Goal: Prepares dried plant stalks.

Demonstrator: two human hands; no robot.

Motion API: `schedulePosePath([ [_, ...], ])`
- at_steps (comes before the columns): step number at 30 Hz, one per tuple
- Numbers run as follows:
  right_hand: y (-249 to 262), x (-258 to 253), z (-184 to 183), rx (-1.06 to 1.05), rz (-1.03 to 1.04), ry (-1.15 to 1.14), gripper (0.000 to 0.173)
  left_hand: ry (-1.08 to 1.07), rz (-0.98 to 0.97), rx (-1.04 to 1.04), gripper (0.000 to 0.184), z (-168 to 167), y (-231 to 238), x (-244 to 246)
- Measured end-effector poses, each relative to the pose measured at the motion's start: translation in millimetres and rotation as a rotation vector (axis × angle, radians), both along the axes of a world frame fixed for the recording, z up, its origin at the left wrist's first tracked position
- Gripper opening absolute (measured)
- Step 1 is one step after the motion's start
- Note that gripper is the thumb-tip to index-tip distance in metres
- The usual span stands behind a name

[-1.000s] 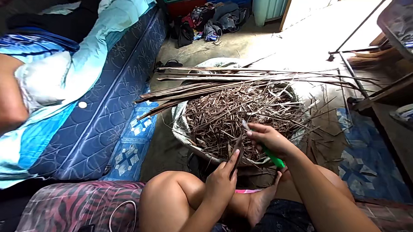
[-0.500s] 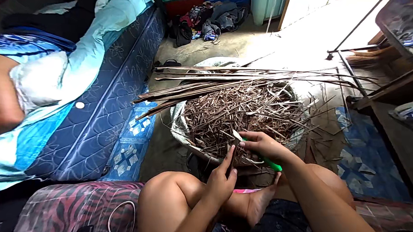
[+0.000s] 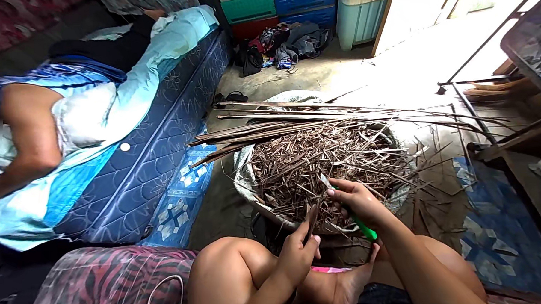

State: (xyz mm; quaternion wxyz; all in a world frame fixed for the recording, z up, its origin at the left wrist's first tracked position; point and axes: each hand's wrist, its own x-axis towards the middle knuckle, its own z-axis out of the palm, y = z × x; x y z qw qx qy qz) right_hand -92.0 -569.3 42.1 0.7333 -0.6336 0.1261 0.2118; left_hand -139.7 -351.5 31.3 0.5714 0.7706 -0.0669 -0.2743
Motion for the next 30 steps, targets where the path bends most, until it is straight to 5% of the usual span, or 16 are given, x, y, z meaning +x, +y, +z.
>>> schedulePosePath([
  [8,-8,4,-6,0.041,-0.282,-0.058,0.04,0.005,-0.031,0.001,0.059,-2,0,-6],
  [16,17,-8,-6,0.024,0.164,0.035,0.049,0.03,0.071,0.046,0.045,0,3,-6],
  [30,22,-4,-5,-0.012,-0.071,-0.015,0.04,0.039,0.073,-0.007,0.058,-2,3,-7],
])
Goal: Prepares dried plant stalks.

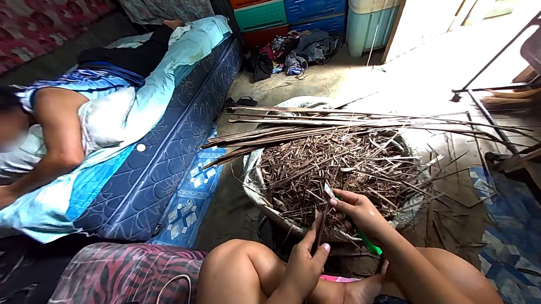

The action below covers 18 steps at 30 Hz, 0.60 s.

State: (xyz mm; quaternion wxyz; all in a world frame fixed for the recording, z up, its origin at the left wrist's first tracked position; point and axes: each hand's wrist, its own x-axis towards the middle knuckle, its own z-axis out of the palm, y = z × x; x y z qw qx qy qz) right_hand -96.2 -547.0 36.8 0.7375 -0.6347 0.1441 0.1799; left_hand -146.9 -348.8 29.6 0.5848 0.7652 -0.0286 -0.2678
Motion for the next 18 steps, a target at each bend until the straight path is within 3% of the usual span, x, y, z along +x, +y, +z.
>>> schedulePosePath([
  [10,-6,-1,0,-0.09,0.121,0.027,0.042,-0.005,-0.038,0.062,0.049,4,3,-3],
  [18,-22,3,-16,-0.033,-0.038,-0.014,0.037,-0.043,-0.111,0.049,0.054,2,-2,-7],
])
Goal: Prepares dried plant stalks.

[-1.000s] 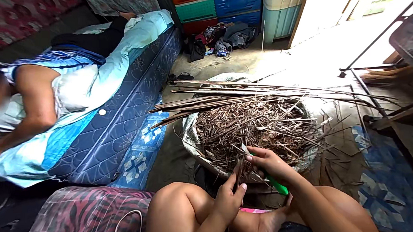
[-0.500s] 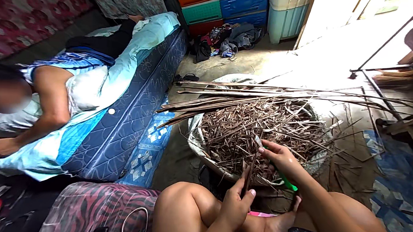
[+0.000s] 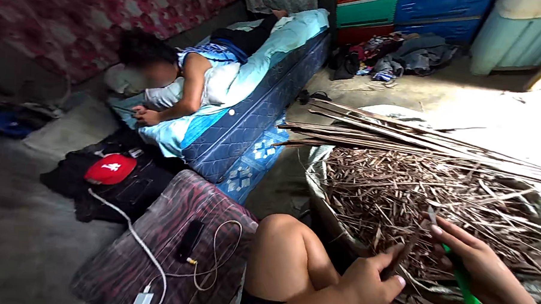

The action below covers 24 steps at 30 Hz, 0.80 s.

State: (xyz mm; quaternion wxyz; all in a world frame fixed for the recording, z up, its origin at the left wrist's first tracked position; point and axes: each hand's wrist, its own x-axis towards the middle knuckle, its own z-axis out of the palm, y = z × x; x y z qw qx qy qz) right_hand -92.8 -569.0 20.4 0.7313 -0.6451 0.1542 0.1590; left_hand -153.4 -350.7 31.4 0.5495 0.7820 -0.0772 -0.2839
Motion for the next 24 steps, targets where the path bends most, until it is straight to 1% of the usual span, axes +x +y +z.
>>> schedulePosePath([
  [3,-5,1,-5,0.032,-0.015,-0.021,0.037,-0.001,-0.023,-0.003,0.055,0,-1,1],
  [6,-3,3,-8,0.06,-0.118,-0.049,0.037,-0.023,-0.034,-0.027,0.057,-2,1,1],
  [9,-6,6,-8,0.082,-0.28,-0.073,0.032,-0.027,-0.031,-0.051,0.057,-3,1,0],
  [13,-11,9,-10,0.083,-0.352,-0.027,0.022,-0.031,-0.044,-0.022,0.055,-4,0,3],
  [15,-6,7,-11,0.071,-0.288,-0.021,0.017,-0.03,-0.044,0.013,0.054,-3,-1,7],
  [16,0,4,-10,0.034,-0.237,-0.031,0.02,-0.028,-0.043,0.034,0.054,-2,-1,10],
  [18,10,-1,-11,-0.089,-0.131,-0.07,0.041,-0.03,-0.044,0.09,0.054,0,-3,18],
  [19,14,-3,-13,-0.156,-0.073,-0.083,0.048,-0.032,-0.053,0.127,0.054,1,-4,23],
  [20,17,-5,-15,-0.215,-0.02,-0.083,0.05,-0.041,-0.067,0.168,0.055,2,-4,28],
  [23,25,-8,-15,-0.313,0.149,-0.028,0.044,-0.053,-0.112,0.332,0.055,1,-7,46],
  [24,28,-8,-14,-0.326,0.184,-0.017,0.044,-0.051,-0.112,0.373,0.055,0,-8,50],
])
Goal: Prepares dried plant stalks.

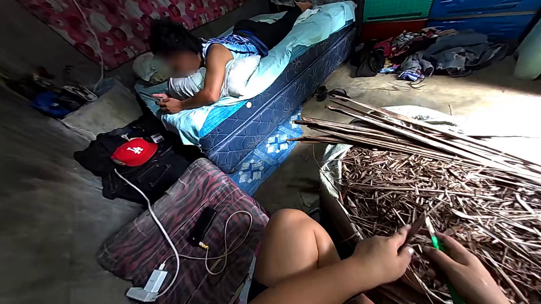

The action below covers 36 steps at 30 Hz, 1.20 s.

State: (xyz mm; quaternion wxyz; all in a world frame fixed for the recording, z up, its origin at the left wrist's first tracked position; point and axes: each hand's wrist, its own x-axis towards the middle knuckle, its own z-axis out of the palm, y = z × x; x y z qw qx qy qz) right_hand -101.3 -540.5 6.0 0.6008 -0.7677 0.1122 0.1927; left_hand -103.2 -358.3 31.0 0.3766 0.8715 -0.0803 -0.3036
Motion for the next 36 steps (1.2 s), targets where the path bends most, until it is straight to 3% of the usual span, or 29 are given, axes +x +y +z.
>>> schedulePosePath([
  [8,19,-8,-4,-0.247,0.276,-0.105,0.049,0.029,0.021,0.222,0.049,-6,-2,5],
  [12,39,-19,10,-0.467,0.453,-0.032,0.049,0.036,0.02,0.268,0.038,0,-3,7],
  [17,50,-25,22,-0.684,0.535,0.019,0.051,0.035,0.012,0.297,0.036,-3,-3,6],
  [22,52,-29,26,-0.702,0.559,0.045,0.051,0.032,0.053,0.252,0.046,-13,0,5],
  [36,63,-32,29,-0.804,0.566,0.124,0.052,0.027,0.099,0.179,0.044,-18,5,6],
])
